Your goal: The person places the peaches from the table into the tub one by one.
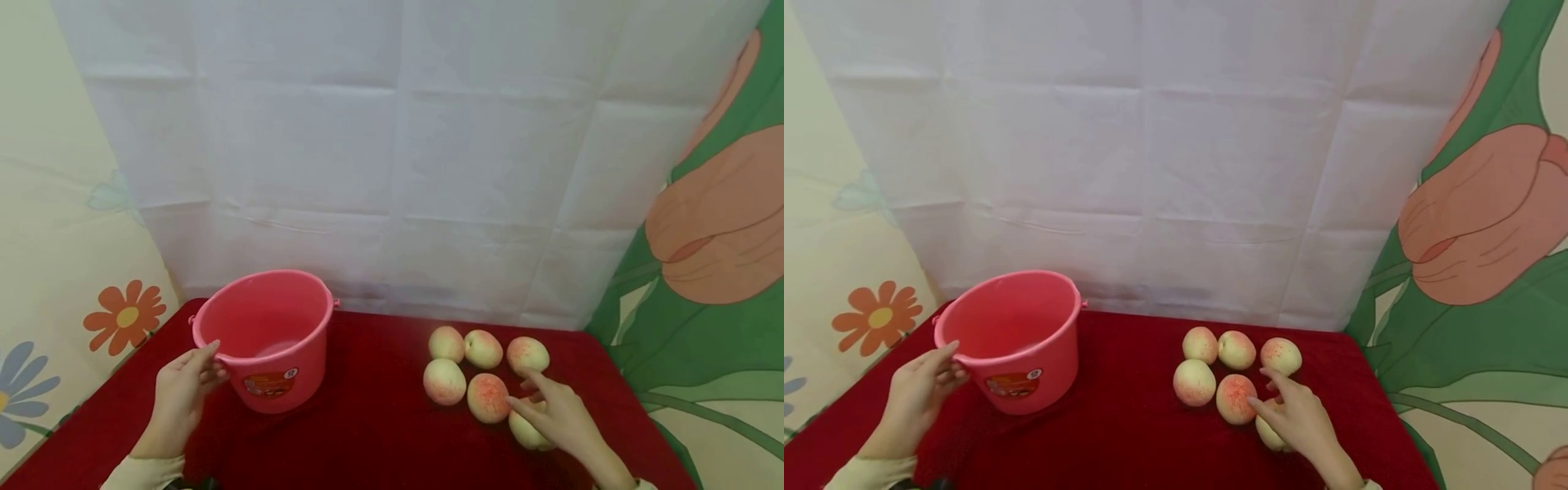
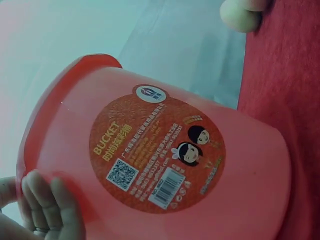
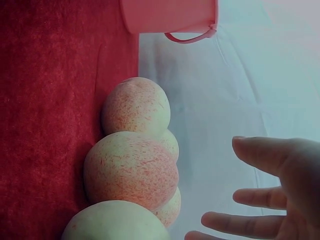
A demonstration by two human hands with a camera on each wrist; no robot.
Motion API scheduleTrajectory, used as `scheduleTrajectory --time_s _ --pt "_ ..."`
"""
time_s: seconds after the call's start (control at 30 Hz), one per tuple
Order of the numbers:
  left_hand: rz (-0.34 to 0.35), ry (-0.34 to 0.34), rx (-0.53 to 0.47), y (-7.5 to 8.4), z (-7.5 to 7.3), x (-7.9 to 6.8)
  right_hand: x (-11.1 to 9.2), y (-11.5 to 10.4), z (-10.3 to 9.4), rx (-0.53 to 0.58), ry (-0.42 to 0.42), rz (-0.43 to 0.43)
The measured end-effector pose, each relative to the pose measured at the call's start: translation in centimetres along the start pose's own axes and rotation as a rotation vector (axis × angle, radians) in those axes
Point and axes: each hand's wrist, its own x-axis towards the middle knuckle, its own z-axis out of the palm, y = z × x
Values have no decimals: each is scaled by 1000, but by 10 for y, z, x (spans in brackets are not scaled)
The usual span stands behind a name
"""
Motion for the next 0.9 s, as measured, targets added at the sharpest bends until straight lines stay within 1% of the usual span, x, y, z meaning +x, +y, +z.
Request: scheduleTrajectory --time_s 0.07,0.13,0.27,0.3,0.4,0.5,0.57,0.63,0.7,0.77,0.9 --pt "1 -22 -45 -1 0 1 0 0 0 -1 4 -6" --pt "4 -31 -96 -2 0 2 0 0 0 -5 5 -10" --pt "31 -12 -146 -4 0 1 1 -1 -1 -19 10 -31" --pt "47 -15 -155 -4 0 1 1 -1 -1 -28 16 -45" --pt "80 -40 -168 -5 3 -1 2 2 -1 -56 52 -112" --pt "102 -75 -170 -5 7 -2 2 7 1 -101 90 -209" --pt "105 -90 -167 -6 10 -3 3 11 1 -132 99 -273" --pt "102 -91 -156 -7 12 -4 3 14 2 -159 80 -308" --pt "95 -85 -154 -8 13 -4 2 17 2 -174 42 -313" --pt "89 -79 -158 -9 14 -4 1 19 1 -188 -4 -291" --pt "89 -104 -162 -12 13 -3 -1 23 -1 -210 -95 -213"
